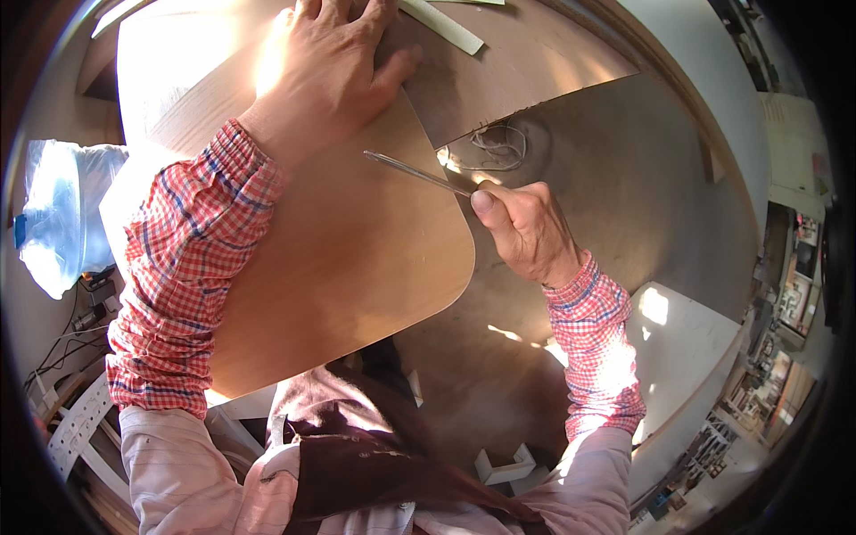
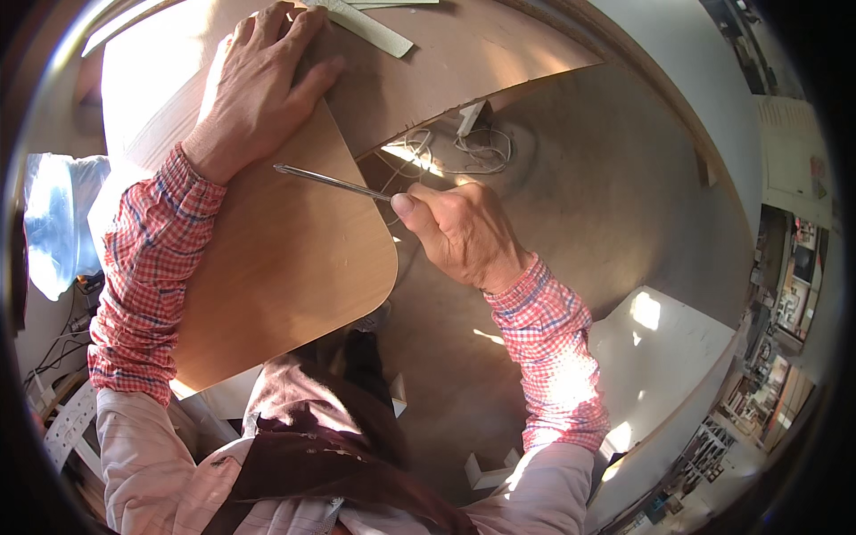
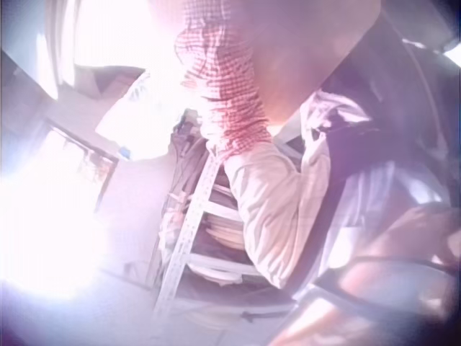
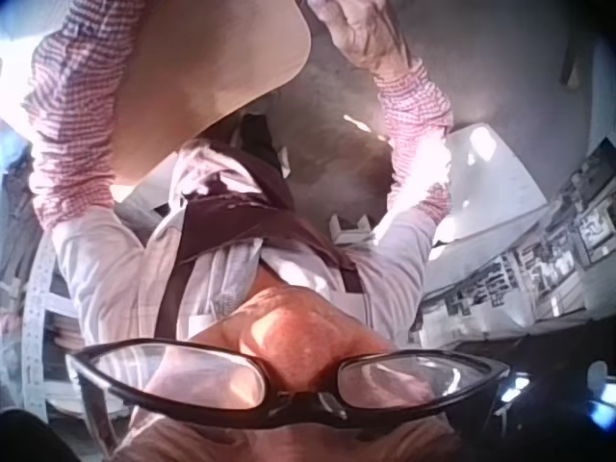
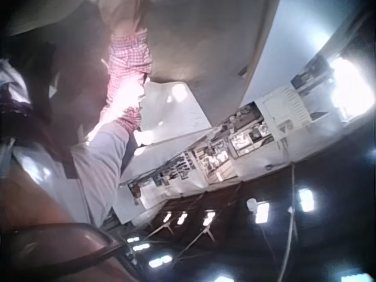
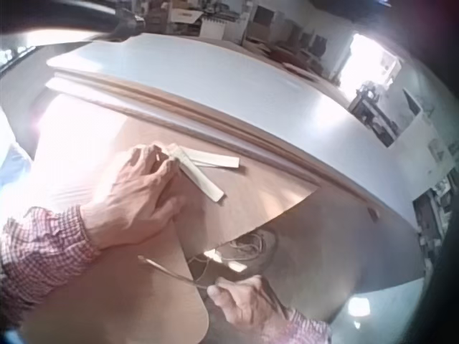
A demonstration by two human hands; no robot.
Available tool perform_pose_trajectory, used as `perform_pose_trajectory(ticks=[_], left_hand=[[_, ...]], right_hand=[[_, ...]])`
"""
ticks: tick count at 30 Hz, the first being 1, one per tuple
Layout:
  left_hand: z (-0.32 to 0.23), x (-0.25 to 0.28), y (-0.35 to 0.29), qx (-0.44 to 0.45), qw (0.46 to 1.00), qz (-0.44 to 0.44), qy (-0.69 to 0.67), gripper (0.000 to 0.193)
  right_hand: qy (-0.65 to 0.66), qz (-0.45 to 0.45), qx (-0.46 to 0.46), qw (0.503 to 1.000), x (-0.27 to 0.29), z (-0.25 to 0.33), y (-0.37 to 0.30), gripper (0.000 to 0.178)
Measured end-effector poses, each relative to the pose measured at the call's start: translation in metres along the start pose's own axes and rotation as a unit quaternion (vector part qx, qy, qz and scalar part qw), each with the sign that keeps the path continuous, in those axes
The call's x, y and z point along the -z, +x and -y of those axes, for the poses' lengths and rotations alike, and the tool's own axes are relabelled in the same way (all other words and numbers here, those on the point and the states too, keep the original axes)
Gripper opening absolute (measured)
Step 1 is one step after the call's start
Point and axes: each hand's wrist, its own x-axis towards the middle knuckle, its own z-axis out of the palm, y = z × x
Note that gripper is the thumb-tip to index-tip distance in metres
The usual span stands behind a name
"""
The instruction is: The person uses a metal file to smooth and round the edges of a rectangular wooden board. They repeatedly rotate the board and file different edges and corners to create a uniform curved profile.
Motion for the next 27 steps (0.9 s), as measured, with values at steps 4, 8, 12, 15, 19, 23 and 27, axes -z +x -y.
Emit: perform_pose_trajectory(ticks=[4, 8, 12, 15, 19, 23, 27], left_hand=[[0.006, 0.005, 0.002, -0.001, 0.999, 0.046, -0.008, 0.061], [0.006, -0.001, -0.003, 0.0, 1.0, -0.001, -0.008, 0.059], [0.009, 0.0, -0.002, -0.005, 1.0, -0.008, 0.004, 0.055], [0.01, 0.002, -0.003, -0.005, 1.0, 0.006, -0.006, 0.056], [0.018, -0.001, -0.001, -0.011, 0.999, -0.041, -0.019, 0.054], [0.015, 0.005, -0.001, -0.018, 0.998, -0.049, -0.019, 0.046], [0.02, -0.004, -0.003, -0.036, 0.997, -0.07, 0.005, 0.039]], right_hand=[[-0.018, 0.053, 0.024, 0.998, 0.004, 0.005, -0.011, 0.041], [0.002, 0.049, 0.013, 0.999, 0.003, 0.009, 0.007, 0.043], [0.027, 0.069, 0.023, 0.997, -0.004, 0.005, -0.022, 0.045], [-0.001, 0.131, 0.019, 0.991, 0.007, 0.015, -0.028, 0.046], [-0.05, 0.083, 0.003, 0.995, 0.012, 0.01, 0.012, 0.042], [-0.106, 0.15, 0.034, 0.982, 0.035, 0.023, -0.006, 0.042], [-0.133, 0.139, 0.027, 0.981, 0.033, 0.021, 0.028, 0.041]])
